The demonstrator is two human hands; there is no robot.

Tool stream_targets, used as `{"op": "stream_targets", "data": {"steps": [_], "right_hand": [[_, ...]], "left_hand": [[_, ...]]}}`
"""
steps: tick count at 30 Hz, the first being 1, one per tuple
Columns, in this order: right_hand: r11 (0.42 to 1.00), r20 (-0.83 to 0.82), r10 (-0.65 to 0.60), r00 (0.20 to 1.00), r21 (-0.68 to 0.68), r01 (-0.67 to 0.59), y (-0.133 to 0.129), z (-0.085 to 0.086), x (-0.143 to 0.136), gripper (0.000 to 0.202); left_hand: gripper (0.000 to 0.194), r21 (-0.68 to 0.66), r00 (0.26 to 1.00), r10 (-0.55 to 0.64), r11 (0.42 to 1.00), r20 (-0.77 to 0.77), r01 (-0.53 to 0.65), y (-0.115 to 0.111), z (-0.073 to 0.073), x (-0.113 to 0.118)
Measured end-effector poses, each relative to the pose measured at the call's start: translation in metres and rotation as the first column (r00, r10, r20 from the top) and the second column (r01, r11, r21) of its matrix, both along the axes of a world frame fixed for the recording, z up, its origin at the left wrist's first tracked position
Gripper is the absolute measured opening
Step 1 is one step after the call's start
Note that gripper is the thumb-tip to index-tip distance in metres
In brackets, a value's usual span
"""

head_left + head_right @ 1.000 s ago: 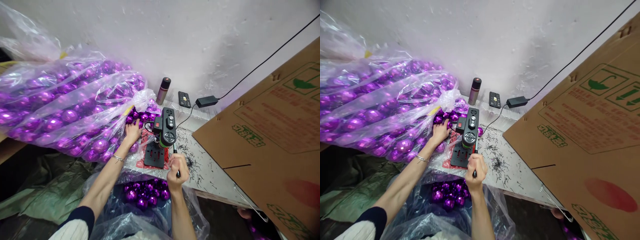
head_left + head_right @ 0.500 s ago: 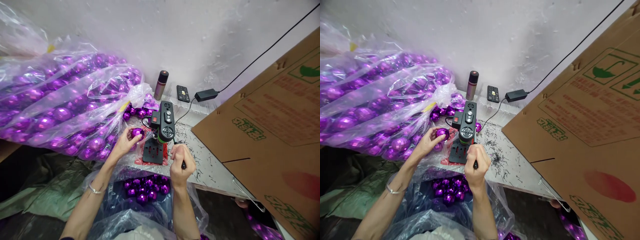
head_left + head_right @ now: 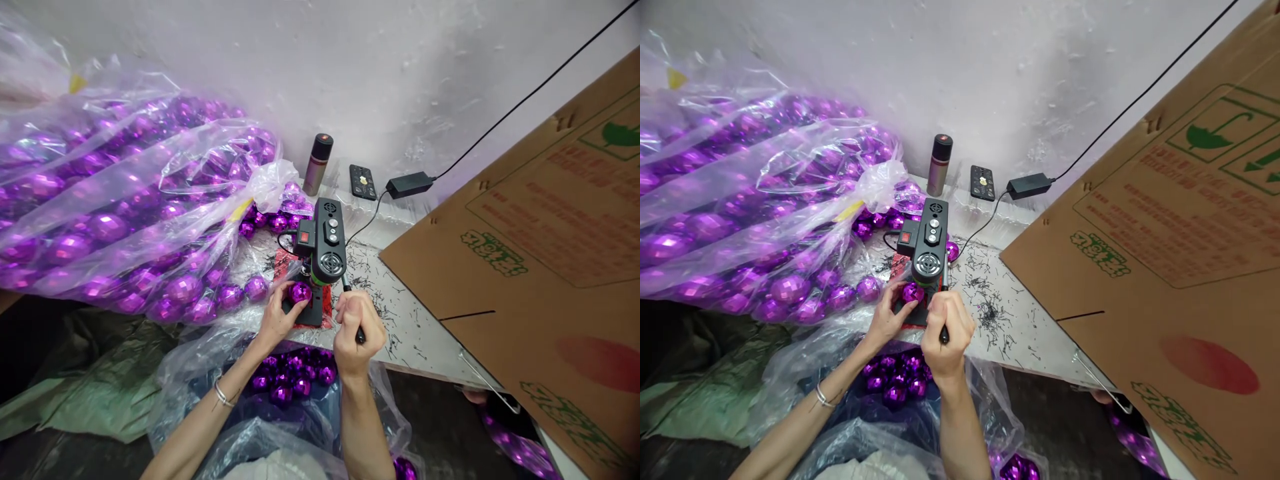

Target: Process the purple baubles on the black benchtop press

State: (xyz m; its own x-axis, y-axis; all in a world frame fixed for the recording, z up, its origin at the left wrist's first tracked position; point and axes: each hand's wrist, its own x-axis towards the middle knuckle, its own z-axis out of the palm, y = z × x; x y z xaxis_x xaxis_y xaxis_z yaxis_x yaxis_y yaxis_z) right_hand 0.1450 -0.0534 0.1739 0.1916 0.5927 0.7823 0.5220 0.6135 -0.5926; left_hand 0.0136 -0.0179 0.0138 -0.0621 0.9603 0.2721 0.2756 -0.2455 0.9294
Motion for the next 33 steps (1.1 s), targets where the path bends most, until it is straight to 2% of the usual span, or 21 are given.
{"op": "stream_targets", "data": {"steps": [5,13,21,33], "right_hand": [[1.0,-0.008,0.003,1.0,0.008,-0.002,-0.001,-0.003,0.0,0.034],[1.0,-0.001,-0.015,1.0,0.005,0.015,-0.003,-0.008,0.001,0.033],[1.0,0.026,-0.027,0.999,-0.006,0.027,-0.005,-0.013,0.002,0.033],[0.983,0.082,-0.064,0.995,0.178,0.048,0.003,-0.068,0.003,0.036]], "left_hand": [[0.052,-0.021,1.0,-0.029,0.999,-0.007,0.029,0.007,-0.003,0.002],[0.054,0.093,0.972,-0.093,0.989,-0.215,0.115,0.011,0.008,-0.008],[0.059,0.104,0.973,-0.078,0.989,-0.218,0.103,0.013,-0.004,-0.004],[0.058,0.145,0.967,-0.104,0.979,-0.234,0.141,0.012,-0.003,-0.004]]}}
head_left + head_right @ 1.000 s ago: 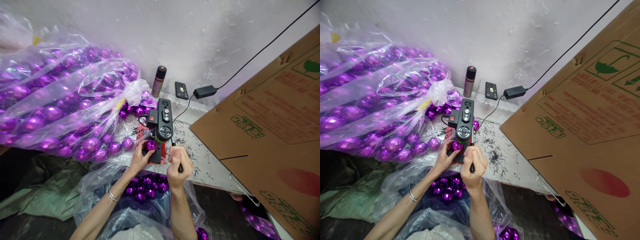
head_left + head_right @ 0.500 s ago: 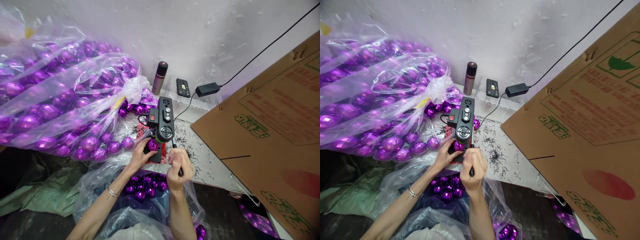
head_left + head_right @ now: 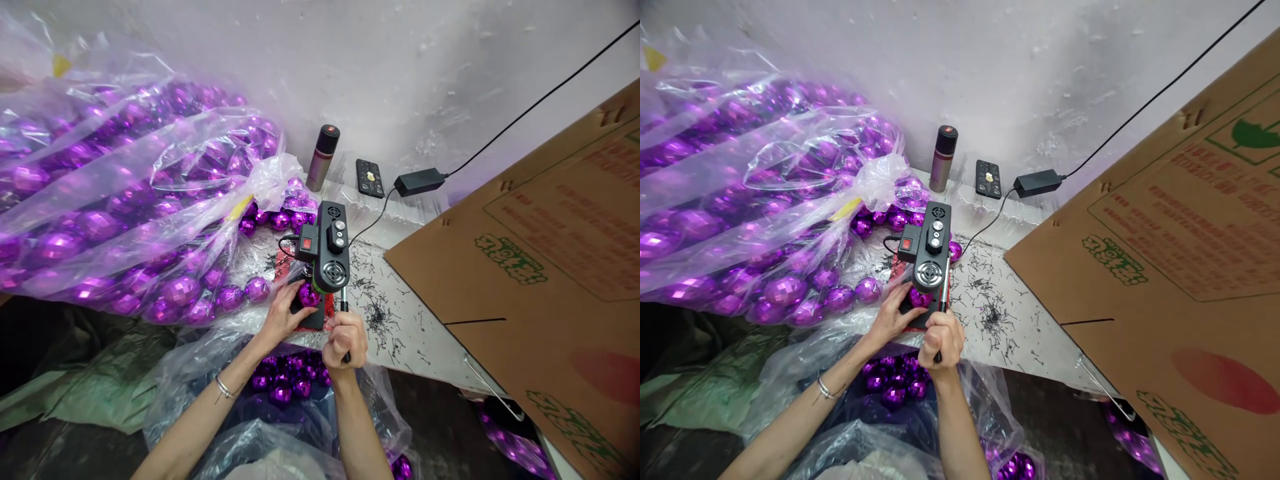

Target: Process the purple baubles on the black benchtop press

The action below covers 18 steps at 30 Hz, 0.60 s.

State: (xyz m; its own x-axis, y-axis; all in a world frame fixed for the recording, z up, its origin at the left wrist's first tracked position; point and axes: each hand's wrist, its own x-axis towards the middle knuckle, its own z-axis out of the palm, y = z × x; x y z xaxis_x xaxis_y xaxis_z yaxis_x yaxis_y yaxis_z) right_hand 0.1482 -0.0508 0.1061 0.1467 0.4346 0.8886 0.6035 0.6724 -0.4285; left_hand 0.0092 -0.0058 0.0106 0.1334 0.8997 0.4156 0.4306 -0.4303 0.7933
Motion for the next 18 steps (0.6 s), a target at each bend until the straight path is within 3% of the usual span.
{"op": "stream_targets", "data": {"steps": [8,18], "right_hand": [[1.0,-0.049,0.015,0.999,-0.008,-0.016,0.001,-0.013,-0.001,0.038],[1.0,-0.093,0.029,0.995,-0.009,-0.03,0.003,-0.031,0.0,0.036]], "left_hand": [[0.057,0.095,1.0,-0.002,0.995,0.013,0.001,0.001,-0.004,0.001],[0.056,0.09,1.0,0.012,0.996,-0.005,-0.012,0.001,-0.005,0.002]]}}
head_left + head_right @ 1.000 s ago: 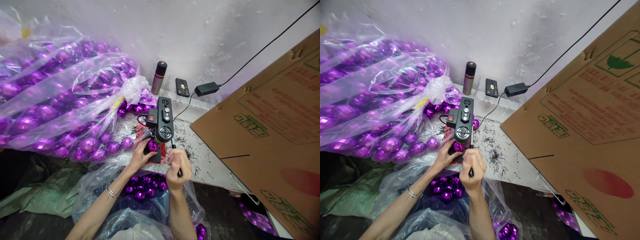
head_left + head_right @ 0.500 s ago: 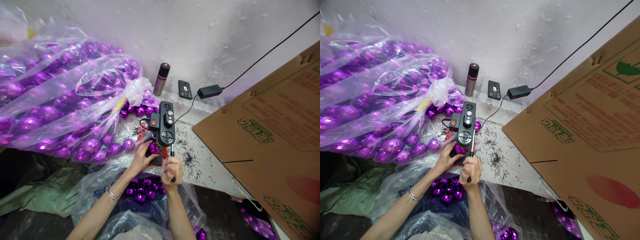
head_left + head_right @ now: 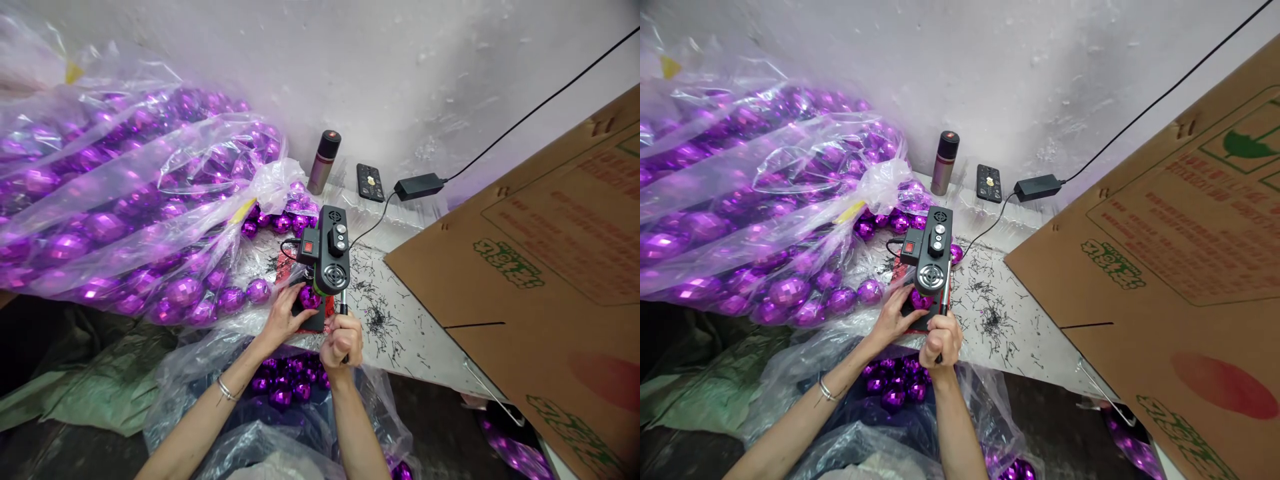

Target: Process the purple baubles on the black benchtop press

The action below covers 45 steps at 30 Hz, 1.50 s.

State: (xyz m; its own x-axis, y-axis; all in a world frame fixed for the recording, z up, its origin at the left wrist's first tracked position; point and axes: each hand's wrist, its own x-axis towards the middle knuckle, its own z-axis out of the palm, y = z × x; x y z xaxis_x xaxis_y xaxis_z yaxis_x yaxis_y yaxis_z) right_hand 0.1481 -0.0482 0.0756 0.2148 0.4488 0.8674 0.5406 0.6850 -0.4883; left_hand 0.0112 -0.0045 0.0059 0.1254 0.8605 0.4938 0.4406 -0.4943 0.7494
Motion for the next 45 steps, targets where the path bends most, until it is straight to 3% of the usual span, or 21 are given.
{"op": "stream_targets", "data": {"steps": [5,12,15,18,21,23,26,28,30,32,33,36,38,41,45], "right_hand": [[0.999,0.018,0.009,1.0,0.036,-0.01,0.003,-0.003,0.0,0.036],[0.998,0.188,-0.007,0.982,0.065,-0.005,0.008,0.001,0.004,0.039],[0.999,0.18,0.008,0.984,0.051,-0.017,0.003,0.022,0.005,0.037],[0.997,0.089,0.03,0.996,-0.072,-0.023,-0.004,0.057,0.005,0.033],[0.982,0.018,0.038,0.999,-0.186,-0.034,-0.007,0.089,0.004,0.032],[0.983,0.015,0.041,0.999,-0.18,-0.037,-0.008,0.097,0.003,0.034],[0.986,0.046,0.049,0.998,-0.162,-0.041,-0.01,0.09,0.003,0.035],[0.986,0.06,0.049,0.997,-0.159,-0.039,-0.01,0.082,0.003,0.035],[0.988,0.059,0.038,0.998,-0.154,-0.029,-0.01,0.075,0.002,0.035],[0.99,0.054,0.022,0.998,-0.142,-0.014,-0.009,0.073,0.001,0.035],[0.991,0.055,0.018,0.998,-0.13,-0.01,-0.008,0.073,0.001,0.036],[0.996,0.074,0.025,0.997,-0.087,-0.018,-0.006,0.073,0.0,0.036],[0.997,0.085,0.028,0.996,-0.07,-0.022,-0.006,0.072,0.0,0.035],[0.997,0.085,0.025,0.996,-0.072,-0.019,-0.007,0.069,-0.001,0.035],[0.997,0.091,0.033,0.995,-0.075,-0.027,-0.007,0.067,-0.001,0.034]], "left_hand": [[0.055,-0.017,1.0,-0.002,1.0,-0.018,0.002,0.001,0.002,-0.001],[0.054,0.0,1.0,-0.005,1.0,-0.003,0.005,0.001,0.001,-0.001],[0.055,-0.044,1.0,-0.004,0.999,-0.009,0.004,0.004,0.003,-0.001],[0.058,-0.082,1.0,-0.008,0.997,-0.013,0.007,0.003,0.004,-0.001],[0.06,-0.095,1.0,0.013,0.995,-0.019,-0.014,-0.014,0.002,-0.004],[0.059,-0.076,0.999,0.019,0.997,-0.039,-0.022,-0.038,-0.001,-0.01],[0.077,-0.026,0.994,-0.007,1.0,-0.108,0.004,-0.073,0.0,-0.024],[0.093,0.0,0.989,-0.026,1.0,-0.148,0.026,-0.08,0.006,-0.033],[0.081,0.026,0.988,0.001,1.0,-0.155,0.003,-0.059,0.019,-0.039],[0.053,0.041,0.986,0.098,0.995,-0.135,-0.094,-0.013,0.037,-0.042],[0.048,0.018,0.979,0.16,0.987,-0.127,-0.159,0.016,0.047,-0.043],[0.043,-0.188,0.934,0.301,0.923,-0.193,-0.336,0.104,0.078,-0.041],[0.043,-0.326,0.904,0.328,0.853,-0.273,-0.408,0.146,0.094,-0.037],[0.044,-0.399,0.895,0.325,0.81,-0.304,-0.43,0.176,0.106,-0.027],[0.048,-0.469,0.891,0.336,0.761,-0.305,-0.448,0.18,0.11,-0.019]]}}
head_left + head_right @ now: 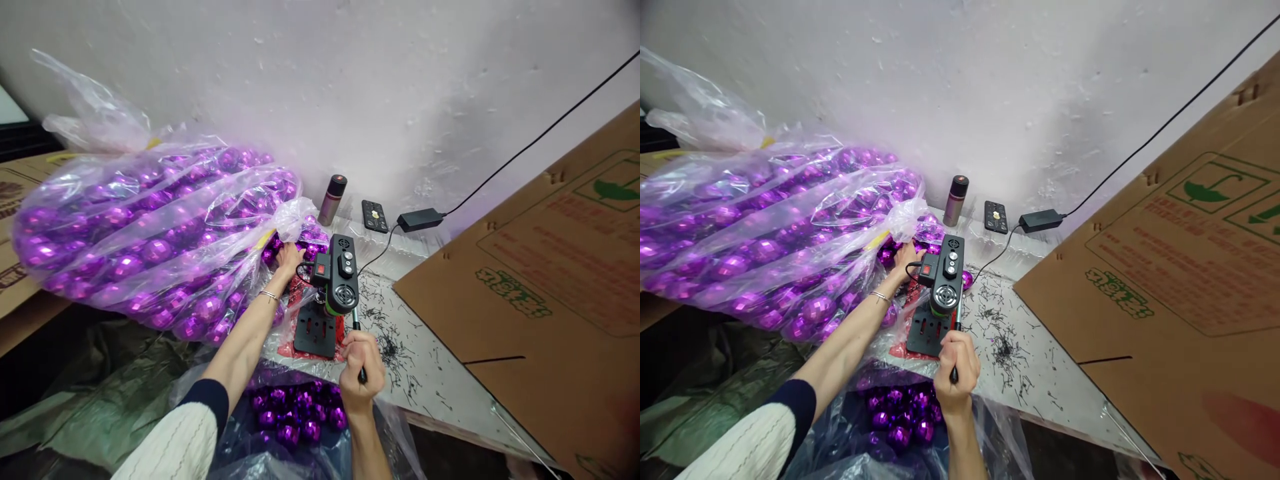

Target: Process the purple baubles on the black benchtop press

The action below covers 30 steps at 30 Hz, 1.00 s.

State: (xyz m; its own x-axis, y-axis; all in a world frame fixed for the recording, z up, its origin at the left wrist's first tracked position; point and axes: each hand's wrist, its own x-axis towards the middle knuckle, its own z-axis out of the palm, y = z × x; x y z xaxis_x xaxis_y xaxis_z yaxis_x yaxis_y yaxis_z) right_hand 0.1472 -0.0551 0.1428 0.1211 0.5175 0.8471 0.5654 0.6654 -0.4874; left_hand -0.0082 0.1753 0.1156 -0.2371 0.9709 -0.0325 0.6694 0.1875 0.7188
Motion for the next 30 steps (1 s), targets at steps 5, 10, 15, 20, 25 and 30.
{"op": "stream_targets", "data": {"steps": [5,10,15,20,25,30], "right_hand": [[1.0,0.007,0.002,1.0,0.021,-0.002,0.002,0.001,0.0,0.033],[1.0,-0.028,-0.009,1.0,0.011,0.009,0.004,0.01,-0.002,0.035],[1.0,-0.094,-0.018,0.995,-0.027,0.016,0.009,0.028,-0.003,0.037],[0.997,-0.124,-0.025,0.992,-0.077,0.015,0.01,0.041,-0.004,0.04],[0.994,-0.119,-0.032,0.992,-0.104,0.02,0.008,0.041,-0.004,0.04],[0.997,-0.127,-0.024,0.992,-0.076,0.014,0.007,0.037,-0.004,0.038]], "left_hand": [[0.054,-0.047,0.995,0.014,0.999,0.097,-0.009,-0.013,0.005,-0.012],[0.046,0.0,0.93,0.005,1.0,0.367,-0.005,-0.063,0.001,-0.039],[0.054,0.072,0.47,-0.075,0.997,0.879,0.025,-0.15,-0.026,-0.043],[0.063,0.115,0.607,-0.106,0.993,0.788,0.023,-0.188,-0.057,-0.013],[0.059,0.258,0.84,-0.256,0.955,0.478,0.144,-0.186,-0.077,0.005],[0.056,0.344,0.919,-0.338,0.903,0.205,0.256,-0.183,-0.085,0.006]]}}
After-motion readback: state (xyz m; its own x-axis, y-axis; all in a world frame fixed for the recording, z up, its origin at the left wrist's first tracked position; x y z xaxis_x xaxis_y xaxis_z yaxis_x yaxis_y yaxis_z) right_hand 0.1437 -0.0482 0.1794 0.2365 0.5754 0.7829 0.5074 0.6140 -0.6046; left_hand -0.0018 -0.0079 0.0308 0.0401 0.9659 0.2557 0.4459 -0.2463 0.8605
